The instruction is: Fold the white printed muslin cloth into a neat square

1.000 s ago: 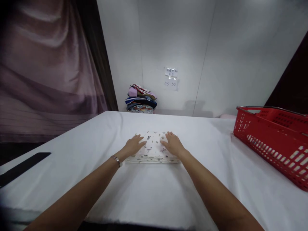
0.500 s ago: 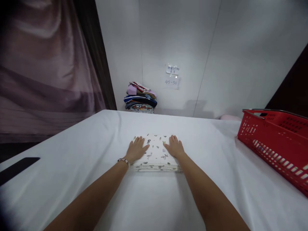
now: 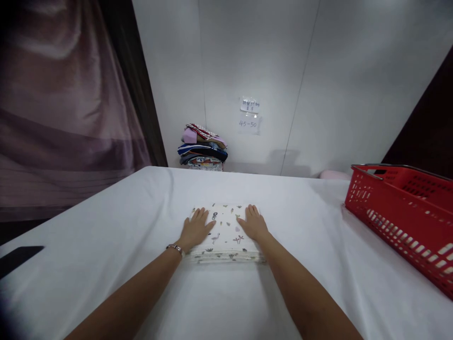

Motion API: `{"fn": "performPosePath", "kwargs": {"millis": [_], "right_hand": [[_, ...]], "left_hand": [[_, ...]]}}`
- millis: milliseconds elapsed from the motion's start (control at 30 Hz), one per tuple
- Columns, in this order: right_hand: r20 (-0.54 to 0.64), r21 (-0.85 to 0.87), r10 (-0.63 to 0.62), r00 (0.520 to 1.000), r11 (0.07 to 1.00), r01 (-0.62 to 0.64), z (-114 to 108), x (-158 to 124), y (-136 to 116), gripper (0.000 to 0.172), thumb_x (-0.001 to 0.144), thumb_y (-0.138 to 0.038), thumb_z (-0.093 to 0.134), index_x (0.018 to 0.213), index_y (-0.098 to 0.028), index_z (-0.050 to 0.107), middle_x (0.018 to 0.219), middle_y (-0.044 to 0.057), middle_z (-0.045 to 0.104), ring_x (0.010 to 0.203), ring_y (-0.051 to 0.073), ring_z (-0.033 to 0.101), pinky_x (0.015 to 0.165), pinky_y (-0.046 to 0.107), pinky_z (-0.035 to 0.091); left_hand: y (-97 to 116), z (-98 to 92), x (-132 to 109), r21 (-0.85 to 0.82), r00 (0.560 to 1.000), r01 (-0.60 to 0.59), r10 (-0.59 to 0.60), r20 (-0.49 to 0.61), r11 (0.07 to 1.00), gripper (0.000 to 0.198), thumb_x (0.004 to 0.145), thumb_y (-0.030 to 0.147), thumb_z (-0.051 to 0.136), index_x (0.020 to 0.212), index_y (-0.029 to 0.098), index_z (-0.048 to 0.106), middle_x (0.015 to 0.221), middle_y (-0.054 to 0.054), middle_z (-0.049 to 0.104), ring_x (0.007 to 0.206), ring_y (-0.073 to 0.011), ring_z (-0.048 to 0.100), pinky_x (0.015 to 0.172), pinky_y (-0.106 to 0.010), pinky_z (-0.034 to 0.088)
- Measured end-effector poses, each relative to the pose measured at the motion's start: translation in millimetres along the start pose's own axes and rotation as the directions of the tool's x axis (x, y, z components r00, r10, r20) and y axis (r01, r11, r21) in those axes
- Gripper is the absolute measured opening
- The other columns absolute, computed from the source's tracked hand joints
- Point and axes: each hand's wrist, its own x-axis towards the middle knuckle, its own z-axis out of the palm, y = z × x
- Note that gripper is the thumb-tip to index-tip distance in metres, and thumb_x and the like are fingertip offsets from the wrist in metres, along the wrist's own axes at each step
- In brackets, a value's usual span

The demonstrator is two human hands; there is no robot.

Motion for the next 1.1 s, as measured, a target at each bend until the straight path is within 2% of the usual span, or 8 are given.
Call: {"fn": "performPosePath", "kwargs": {"millis": [100, 167, 267, 400, 567, 733, 867, 1100], "right_hand": [[0.064, -0.045, 0.01, 0.998, 0.999, -0.007, -9.9, 0.6, -5.3, 0.071, 0.086, -0.057, 0.025, 0.14, -0.011, 0.025, 0.149, 0.013, 0.013, 0.136, 0.026, 0.006, 0.106, 0.045, 0.013], [0.073, -0.09, 0.004, 0.997, 0.996, 0.003, -18.6, 5.7, -13.9, 0.072, 0.086, -0.058, 0.024, 0.14, -0.011, 0.025, 0.149, 0.014, 0.013, 0.136, 0.027, 0.006, 0.105, 0.049, 0.007], [-0.007, -0.113, -0.083, 0.997, 0.99, 0.082, -25.7, 19.1, -30.8, 0.074, 0.086, -0.059, 0.02, 0.141, -0.01, 0.022, 0.149, 0.012, 0.01, 0.137, 0.024, 0.0, 0.106, 0.046, 0.0], [0.037, -0.053, -0.142, 0.989, 0.988, 0.144, -11.7, 32.5, -39.1, 0.074, 0.087, -0.059, 0.017, 0.141, -0.009, 0.022, 0.149, 0.011, 0.014, 0.137, 0.023, 0.006, 0.107, 0.042, 0.003], [0.031, -0.031, -0.142, 0.989, 0.989, 0.143, 7.0, 35.1, -31.9, 0.074, 0.087, -0.059, 0.017, 0.141, -0.009, 0.021, 0.148, 0.012, 0.017, 0.136, 0.024, 0.008, 0.107, 0.041, 0.002], [0.095, -0.006, -0.108, 0.99, 0.994, 0.109, -2.3, 36.4, -24.0, 0.077, 0.085, -0.062, 0.022, 0.14, -0.01, 0.025, 0.147, 0.013, 0.019, 0.136, 0.026, 0.011, 0.107, 0.043, 0.004], [0.038, 0.011, -0.001, 0.999, 1.0, 0.0, -4.0, 30.4, -2.9, 0.081, 0.083, -0.065, 0.022, 0.141, -0.009, 0.022, 0.149, 0.011, 0.012, 0.137, 0.026, 0.004, 0.107, 0.043, 0.007], [0.001, 0.216, -0.023, 1.0, 0.976, 0.022, 4.2, 31.1, 13.5, 0.075, 0.083, -0.059, 0.034, 0.139, -0.01, 0.029, 0.149, 0.01, 0.016, 0.137, 0.023, 0.001, 0.109, 0.038, 0.01]], "left_hand": [[-1.7, -12.8, 10.1, -0.046, 0.992, 0.022, -0.016, 0.127, 0.999, 0.066, 0.083, 0.06, 0.023, 0.135, 0.021, 0.034, 0.149, -0.008, 0.016, 0.136, -0.028, 0.01, 0.102, -0.057, 0.019], [0.4, -22.3, 20.4, -0.056, 0.987, 0.03, -0.02, 0.162, 0.998, 0.066, 0.082, 0.062, 0.023, 0.134, 0.022, 0.036, 0.148, -0.009, 0.018, 0.135, -0.0294, 0.012, 0.101, -0.058, 0.019], [8.1, -25.4, 35.3, -0.007, 0.998, -0.062, 0.062, 0.031, 0.998, 0.063, 0.085, 0.059, 0.022, 0.135, 0.022, 0.035, 0.148, -0.009, 0.019, 0.136, -0.0278, 0.01, 0.104, -0.057, 0.011], [13.3, -3.7, 43.6, 0.062, 0.981, -0.164, 0.169, -0.099, 0.985, 0.057, 0.088, 0.053, 0.024, 0.133, 0.021, 0.039, 0.145, -0.008, 0.028, 0.134, -0.0271, 0.018, 0.105, -0.054, 0.009], [7.4, 16.1, 42.1, 0.068, 0.965, -0.174, 0.184, -0.186, 0.982, 0.057, 0.088, 0.053, 0.024, 0.133, 0.021, 0.039, 0.141, -0.008, 0.035, 0.132, -0.0278, 0.024, 0.105, -0.054, 0.011], [6.9, 14.3, 42.3, 0.067, 0.962, -0.167, 0.177, -0.208, 0.984, 0.056, 0.088, 0.052, 0.026, 0.132, 0.021, 0.041, 0.14, -0.01, 0.037, 0.13, -0.028, 0.027, 0.105, -0.053, 0.013], [7.3, 14.6, 42.0, 0.048, 0.959, -0.179, 0.185, -0.212, 0.983, 0.056, 0.088, 0.052, 0.027, 0.133, 0.022, 0.04, 0.141, -0.009, 0.036, 0.131, -0.0277, 0.026, 0.105, -0.053, 0.012], [8.5, 12.3, 40.6, -0.014, 0.969, -0.162, 0.157, -0.19, 0.987, 0.054, 0.087, 0.052, 0.03, 0.131, 0.022, 0.042, 0.141, -0.009, 0.036, 0.132, -0.0268, 0.024, 0.107, -0.051, 0.009]]}}
